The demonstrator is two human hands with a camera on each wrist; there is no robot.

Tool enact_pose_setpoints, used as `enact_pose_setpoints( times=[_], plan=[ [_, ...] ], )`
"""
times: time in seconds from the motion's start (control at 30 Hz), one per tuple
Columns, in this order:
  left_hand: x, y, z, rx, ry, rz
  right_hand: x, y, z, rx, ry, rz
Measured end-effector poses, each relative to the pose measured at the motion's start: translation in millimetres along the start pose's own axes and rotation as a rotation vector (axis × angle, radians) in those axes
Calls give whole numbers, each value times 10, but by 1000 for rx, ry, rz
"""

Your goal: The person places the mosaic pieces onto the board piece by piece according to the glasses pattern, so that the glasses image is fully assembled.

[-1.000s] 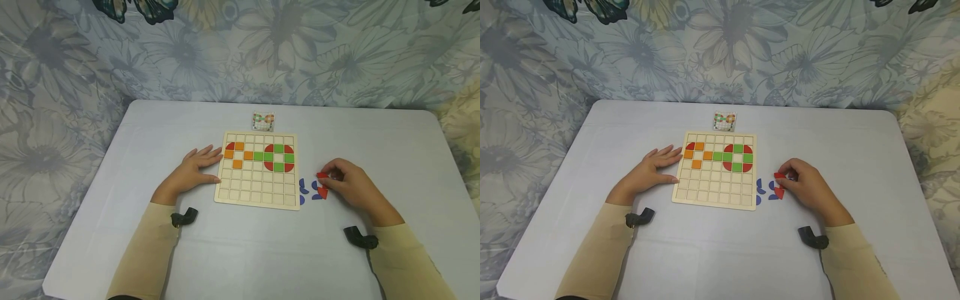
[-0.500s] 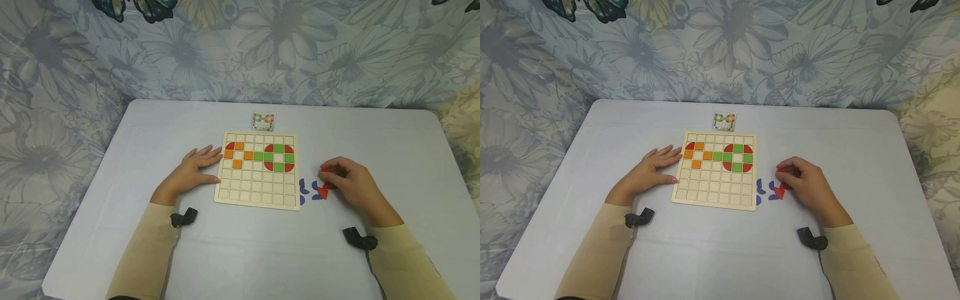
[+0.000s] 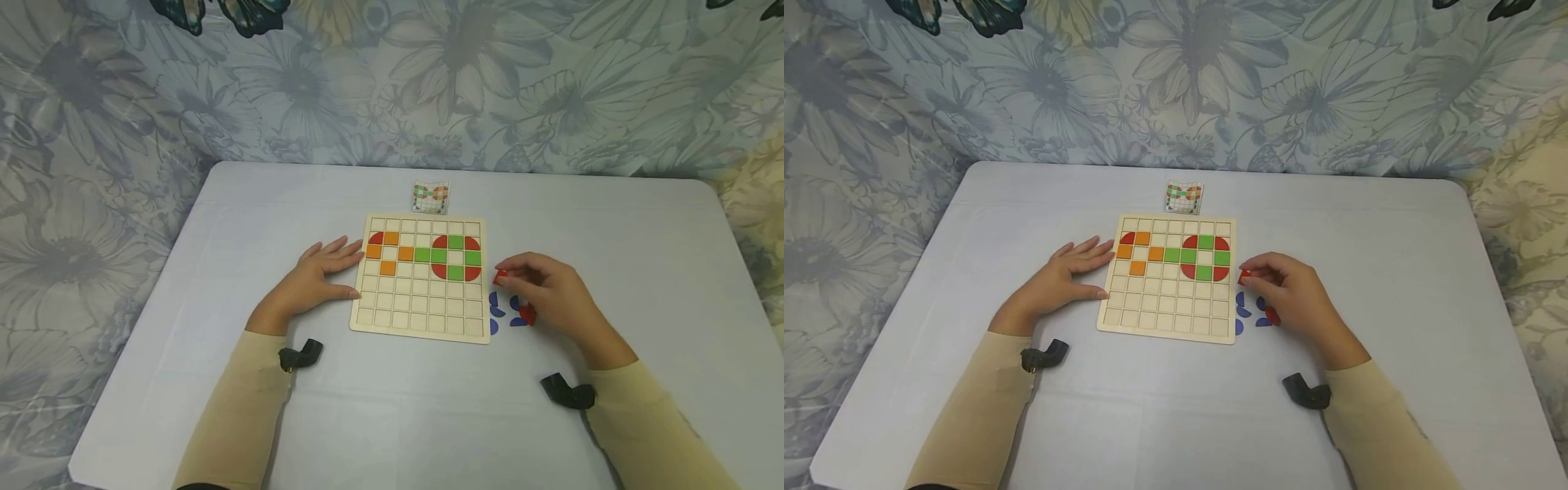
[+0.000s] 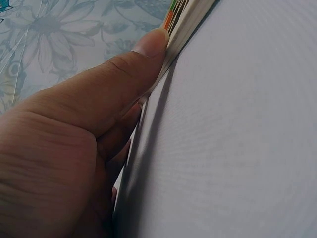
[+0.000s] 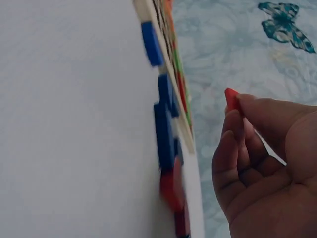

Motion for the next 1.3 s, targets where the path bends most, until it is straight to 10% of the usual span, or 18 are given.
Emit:
enact_pose_setpoints(
  times=[1.3],
  plan=[
    [23, -1, -6, 8, 16, -22, 731, 982, -1250, 239, 39, 17]
  ],
)
Point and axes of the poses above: each hand's wrist, its own z-axis away from the middle knuckle, its own y-axis out of the palm, x = y × z, the point moved 9 cm from there along -z, towards the middle knuckle, and after that the axes turned 1 degree about -x, right-handed, at the moved point
